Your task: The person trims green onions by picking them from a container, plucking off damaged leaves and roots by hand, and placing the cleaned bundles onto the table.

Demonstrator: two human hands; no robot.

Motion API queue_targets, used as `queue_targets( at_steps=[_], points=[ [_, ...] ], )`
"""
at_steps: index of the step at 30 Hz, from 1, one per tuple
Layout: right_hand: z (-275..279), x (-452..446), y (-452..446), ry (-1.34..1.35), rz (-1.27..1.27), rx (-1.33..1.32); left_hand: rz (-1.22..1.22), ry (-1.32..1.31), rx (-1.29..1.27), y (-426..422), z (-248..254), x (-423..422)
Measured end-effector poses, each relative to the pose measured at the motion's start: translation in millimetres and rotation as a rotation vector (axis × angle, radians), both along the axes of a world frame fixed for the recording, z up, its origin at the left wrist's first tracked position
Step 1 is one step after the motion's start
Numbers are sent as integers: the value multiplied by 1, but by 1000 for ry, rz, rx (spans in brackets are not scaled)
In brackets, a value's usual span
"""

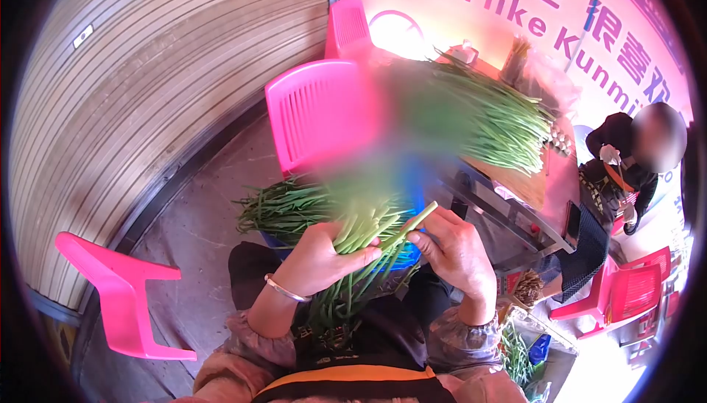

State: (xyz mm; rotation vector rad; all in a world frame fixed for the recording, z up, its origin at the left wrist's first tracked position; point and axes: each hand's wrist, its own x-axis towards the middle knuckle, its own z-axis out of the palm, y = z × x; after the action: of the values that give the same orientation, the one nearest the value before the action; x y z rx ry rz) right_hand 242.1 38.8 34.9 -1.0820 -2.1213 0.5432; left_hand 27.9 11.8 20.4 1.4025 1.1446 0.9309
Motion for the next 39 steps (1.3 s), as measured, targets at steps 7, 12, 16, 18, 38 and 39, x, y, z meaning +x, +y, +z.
queue_targets(
  at_steps=[7,12,16,18,38,39],
  points=[
    [-2,38,7,245,-115,-171,-34,33,-43,2,0,-12],
    [-11,19,7,605,-32,-280,-108,-90,-79,7,2,-15],
    [-16,-19,4,772,154,-388,-156,-139,-56,10,3,-9],
    [-10,-26,7,615,-18,-303,-36,-147,-20,6,8,-6],
    [31,-35,7,195,109,16,-9,-191,134,10,3,-4],
    [30,-36,6,200,99,24,23,-162,178,11,1,-2]
  ],
)
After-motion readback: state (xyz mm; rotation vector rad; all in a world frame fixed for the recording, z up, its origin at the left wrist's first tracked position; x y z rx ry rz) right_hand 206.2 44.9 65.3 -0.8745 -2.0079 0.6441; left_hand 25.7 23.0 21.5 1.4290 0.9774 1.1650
